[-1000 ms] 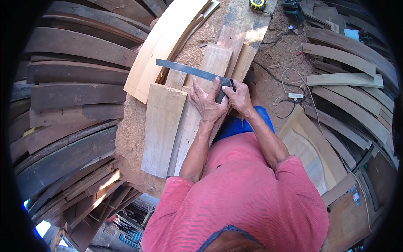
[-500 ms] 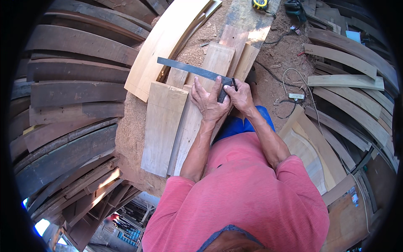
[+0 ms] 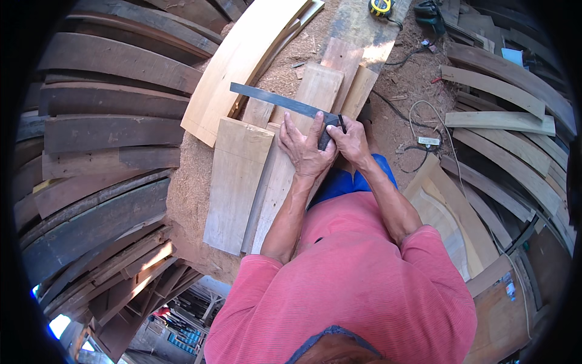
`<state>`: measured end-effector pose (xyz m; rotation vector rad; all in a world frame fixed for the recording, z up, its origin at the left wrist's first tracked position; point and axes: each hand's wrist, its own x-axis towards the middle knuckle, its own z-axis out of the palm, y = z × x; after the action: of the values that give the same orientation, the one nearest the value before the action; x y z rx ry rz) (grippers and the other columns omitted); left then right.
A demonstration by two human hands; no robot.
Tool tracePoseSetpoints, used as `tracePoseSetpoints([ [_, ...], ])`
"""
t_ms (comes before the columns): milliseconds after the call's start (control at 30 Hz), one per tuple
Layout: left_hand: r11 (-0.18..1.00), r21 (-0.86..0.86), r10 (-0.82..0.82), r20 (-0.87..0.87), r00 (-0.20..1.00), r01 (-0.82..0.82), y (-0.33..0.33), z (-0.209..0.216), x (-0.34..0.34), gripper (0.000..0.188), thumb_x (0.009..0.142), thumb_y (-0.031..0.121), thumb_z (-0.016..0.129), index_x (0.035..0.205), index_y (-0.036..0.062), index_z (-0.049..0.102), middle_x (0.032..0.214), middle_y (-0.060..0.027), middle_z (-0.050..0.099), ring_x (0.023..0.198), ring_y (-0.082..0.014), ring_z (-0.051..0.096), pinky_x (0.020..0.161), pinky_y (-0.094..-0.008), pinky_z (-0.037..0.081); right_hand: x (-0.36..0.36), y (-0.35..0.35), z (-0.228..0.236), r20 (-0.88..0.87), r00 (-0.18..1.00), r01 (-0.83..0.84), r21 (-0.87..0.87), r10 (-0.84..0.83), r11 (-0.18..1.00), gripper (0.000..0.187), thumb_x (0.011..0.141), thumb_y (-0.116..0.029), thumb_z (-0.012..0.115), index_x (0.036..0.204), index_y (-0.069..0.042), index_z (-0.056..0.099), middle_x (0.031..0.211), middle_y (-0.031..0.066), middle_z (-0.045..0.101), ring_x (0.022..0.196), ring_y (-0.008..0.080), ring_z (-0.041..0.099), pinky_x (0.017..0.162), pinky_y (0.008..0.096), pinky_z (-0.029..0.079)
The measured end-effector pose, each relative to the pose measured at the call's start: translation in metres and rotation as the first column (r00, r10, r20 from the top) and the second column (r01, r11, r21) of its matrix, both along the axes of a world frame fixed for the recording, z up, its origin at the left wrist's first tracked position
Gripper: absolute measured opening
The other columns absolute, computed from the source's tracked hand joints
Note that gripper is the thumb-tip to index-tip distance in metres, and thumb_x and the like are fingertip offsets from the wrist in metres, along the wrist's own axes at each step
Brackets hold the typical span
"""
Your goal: The person uses a try square and pencil to mark lines on a wooden plank, then measures the plank with a tape measure. The person moves the marked plank and handles other pieces of wood in a cluttered workshop.
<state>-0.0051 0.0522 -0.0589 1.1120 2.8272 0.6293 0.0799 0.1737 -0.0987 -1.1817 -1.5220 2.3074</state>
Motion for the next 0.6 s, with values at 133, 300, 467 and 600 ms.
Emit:
tracePoseSetpoints([
  [133,1.0,-0.001,0.001,0.012,1.0,-0.001,0.001,0.0,0.001,0.078,0.078,0.044,0.084,0.154,0.0419,0.063,0.167,-0.0383,0.029,0.146,-0.0543,0.035,0.118,-0.0696,0.027,0.0,0.014,0.012,0.064,0.997,-0.05,0.162,0.04,0.986,0.019,0.1,-0.016,0.072,0.107,0.002,0.075,0.085,0.0061,0.073,0.077,0.0118,0.064,0.07,0.0342,0.053],
  [300,0.998,-0.062,0.03,0.003,1.0,-0.03,0.0,0.005,0.003,0.085,0.075,0.042,0.086,0.156,0.0435,0.059,0.166,-0.0363,0.03,0.144,-0.054,0.035,0.116,-0.0679,0.03,0.011,0.067,0.052,0.234,0.971,-0.132,0.703,-0.052,0.699,0.03,0.109,-0.03,0.068,0.117,-0.003,0.079,0.1,0.0147,0.077,0.093,0.0183,0.073,0.08,0.0363,0.056],
  [467,0.996,-0.077,0.049,0.016,0.999,-0.048,0.003,0.005,0.003,0.085,0.074,0.043,0.086,0.156,0.0433,0.059,0.166,-0.036,0.031,0.145,-0.0538,0.035,0.117,-0.0691,0.029,-0.002,0.087,0.092,0.001,1.0,-0.016,0.557,0.019,0.831,0.03,0.109,-0.028,0.07,0.123,-0.004,0.08,0.11,0.0158,0.078,0.096,0.0254,0.075,0.086,0.0372,0.057],
  [600,0.994,-0.087,0.071,0.073,0.995,-0.065,0.003,0.012,0.003,0.084,0.074,0.044,0.086,0.154,0.0442,0.06,0.167,-0.0351,0.031,0.147,-0.0533,0.033,0.116,-0.0705,0.028,-0.033,0.081,0.101,0.005,0.949,-0.246,0.639,0.316,0.729,0.027,0.103,-0.018,0.074,0.125,-0.003,0.079,0.113,0.0172,0.079,0.104,0.0306,0.074,0.094,0.0396,0.057],
])
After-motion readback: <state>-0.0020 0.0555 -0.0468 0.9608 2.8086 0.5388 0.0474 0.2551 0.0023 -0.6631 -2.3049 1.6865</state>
